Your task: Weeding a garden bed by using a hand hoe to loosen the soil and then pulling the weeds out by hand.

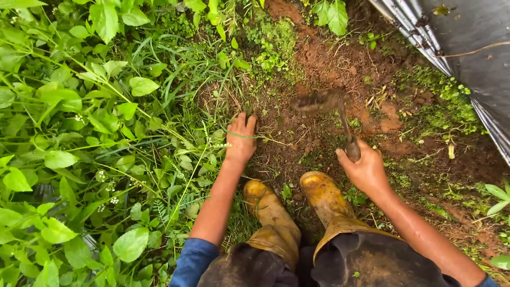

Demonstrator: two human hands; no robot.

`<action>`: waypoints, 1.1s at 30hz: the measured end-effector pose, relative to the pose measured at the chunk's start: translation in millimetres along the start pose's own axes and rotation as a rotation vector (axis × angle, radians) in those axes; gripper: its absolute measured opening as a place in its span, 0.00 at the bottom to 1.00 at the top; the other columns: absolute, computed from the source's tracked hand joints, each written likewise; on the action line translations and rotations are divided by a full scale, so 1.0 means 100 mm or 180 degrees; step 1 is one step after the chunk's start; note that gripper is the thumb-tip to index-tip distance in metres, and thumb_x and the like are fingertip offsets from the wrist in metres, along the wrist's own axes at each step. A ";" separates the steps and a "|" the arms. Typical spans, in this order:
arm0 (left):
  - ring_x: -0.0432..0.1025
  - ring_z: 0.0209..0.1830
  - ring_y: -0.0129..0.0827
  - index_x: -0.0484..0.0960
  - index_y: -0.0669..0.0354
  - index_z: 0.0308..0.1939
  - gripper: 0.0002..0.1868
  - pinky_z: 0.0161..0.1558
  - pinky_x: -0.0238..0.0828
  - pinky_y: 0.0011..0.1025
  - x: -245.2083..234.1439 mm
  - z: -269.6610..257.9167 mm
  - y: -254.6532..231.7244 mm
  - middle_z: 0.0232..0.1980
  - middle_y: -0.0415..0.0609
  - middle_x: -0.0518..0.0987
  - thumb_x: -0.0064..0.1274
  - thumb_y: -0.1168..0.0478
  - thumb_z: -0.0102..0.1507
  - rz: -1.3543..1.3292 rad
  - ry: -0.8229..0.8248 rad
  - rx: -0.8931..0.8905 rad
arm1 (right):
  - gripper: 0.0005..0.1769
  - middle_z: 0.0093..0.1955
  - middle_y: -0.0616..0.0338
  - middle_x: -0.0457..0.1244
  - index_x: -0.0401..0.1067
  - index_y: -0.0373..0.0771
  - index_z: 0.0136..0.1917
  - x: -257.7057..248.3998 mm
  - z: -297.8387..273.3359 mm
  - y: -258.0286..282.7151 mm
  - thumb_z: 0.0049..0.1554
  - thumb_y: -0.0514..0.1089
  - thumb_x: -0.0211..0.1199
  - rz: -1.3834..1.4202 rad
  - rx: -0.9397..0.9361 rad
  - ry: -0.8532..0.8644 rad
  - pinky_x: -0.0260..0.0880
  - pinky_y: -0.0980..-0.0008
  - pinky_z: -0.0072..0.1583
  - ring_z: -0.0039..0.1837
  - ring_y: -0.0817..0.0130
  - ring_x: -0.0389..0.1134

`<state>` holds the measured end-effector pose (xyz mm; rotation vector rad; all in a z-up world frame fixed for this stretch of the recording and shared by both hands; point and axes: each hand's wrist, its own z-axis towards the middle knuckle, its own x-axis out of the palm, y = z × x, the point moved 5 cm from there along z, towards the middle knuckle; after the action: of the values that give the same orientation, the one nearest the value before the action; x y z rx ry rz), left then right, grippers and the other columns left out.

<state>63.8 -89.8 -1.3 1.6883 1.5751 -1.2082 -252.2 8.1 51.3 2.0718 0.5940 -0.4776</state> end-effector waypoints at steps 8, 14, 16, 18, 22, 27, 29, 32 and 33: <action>0.76 0.53 0.49 0.76 0.53 0.53 0.23 0.52 0.78 0.57 -0.14 0.00 0.29 0.55 0.61 0.76 0.65 0.69 0.56 -0.0795 -0.0537 -0.0343 | 0.14 0.24 0.58 0.58 0.70 0.34 0.38 0.05 0.24 0.66 0.64 0.43 0.61 -0.0402 0.0157 0.0684 0.68 0.68 0.36 0.25 0.68 0.60; 0.74 0.52 0.61 0.75 0.58 0.49 0.16 0.45 0.77 0.63 -0.57 -0.23 0.38 0.55 0.64 0.70 0.62 0.65 0.59 -0.1816 -0.0428 -0.0348 | 0.18 0.24 0.47 0.63 0.68 0.31 0.36 0.06 0.29 0.71 0.59 0.48 0.62 -0.0653 0.0336 0.0611 0.73 0.60 0.40 0.28 0.58 0.70; 0.74 0.55 0.63 0.77 0.62 0.54 0.18 0.48 0.76 0.63 -0.67 -0.34 0.37 0.57 0.70 0.72 0.57 0.59 0.63 -0.1643 -0.0397 -0.0414 | 0.21 0.29 0.42 0.66 0.70 0.30 0.38 0.04 0.35 0.81 0.57 0.53 0.64 -0.1022 0.0149 0.0525 0.73 0.54 0.44 0.36 0.49 0.72; 0.74 0.58 0.66 0.79 0.66 0.58 0.22 0.51 0.75 0.62 -0.60 -0.14 0.50 0.59 0.75 0.74 0.53 0.53 0.66 -0.1462 -0.0433 -0.0497 | 0.26 0.34 0.37 0.68 0.72 0.29 0.40 0.03 0.48 1.21 0.55 0.58 0.67 -0.1387 -0.0103 0.0397 0.74 0.49 0.48 0.43 0.40 0.74; 0.81 0.37 0.44 0.89 0.55 0.34 0.07 0.36 0.79 0.44 -0.14 0.37 0.50 0.36 0.53 0.85 0.58 0.59 0.59 0.0264 0.0562 -0.0303 | 0.21 0.29 0.41 0.65 0.71 0.32 0.39 0.15 0.68 1.62 0.56 0.53 0.69 -0.1134 -0.0501 -0.0070 0.71 0.52 0.44 0.37 0.44 0.72; 0.76 0.32 0.47 0.89 0.56 0.33 0.05 0.26 0.72 0.45 -0.11 0.40 0.58 0.35 0.54 0.84 0.57 0.65 0.58 0.1934 0.1886 0.0081 | 0.21 0.17 0.59 0.60 0.65 0.41 0.31 0.51 1.17 1.64 0.60 0.49 0.68 0.0020 -0.0888 -0.0146 0.70 0.70 0.40 0.26 0.65 0.66; 0.76 0.33 0.55 0.88 0.56 0.41 0.12 0.23 0.71 0.53 -0.22 0.34 0.64 0.41 0.55 0.84 0.50 0.65 0.59 0.1721 0.1599 -0.0166 | 0.15 0.22 0.51 0.60 0.64 0.35 0.38 0.78 1.16 1.54 0.65 0.41 0.61 0.1257 -0.0356 0.0354 0.66 0.62 0.28 0.21 0.62 0.61; 0.79 0.34 0.49 0.88 0.61 0.44 0.12 0.23 0.76 0.46 -0.42 0.57 0.61 0.42 0.53 0.84 0.55 0.63 0.60 0.1329 0.1627 -0.0698 | 0.20 0.15 0.51 0.57 0.65 0.35 0.26 1.08 1.06 1.18 0.59 0.40 0.61 0.1034 -0.0026 0.0452 0.63 0.63 0.26 0.17 0.60 0.61; 0.79 0.34 0.49 0.88 0.61 0.44 0.12 0.23 0.76 0.46 -0.48 0.81 0.60 0.42 0.53 0.84 0.55 0.63 0.60 0.1328 0.1581 -0.0717 | 0.20 0.15 0.51 0.57 0.65 0.35 0.26 1.01 1.21 1.28 0.59 0.40 0.61 0.1031 -0.0074 0.0442 0.63 0.63 0.26 0.17 0.60 0.61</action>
<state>105.2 -193.8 -8.3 2.1240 1.4430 -0.4057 -109.6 -132.5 18.6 2.1389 0.3308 -0.1400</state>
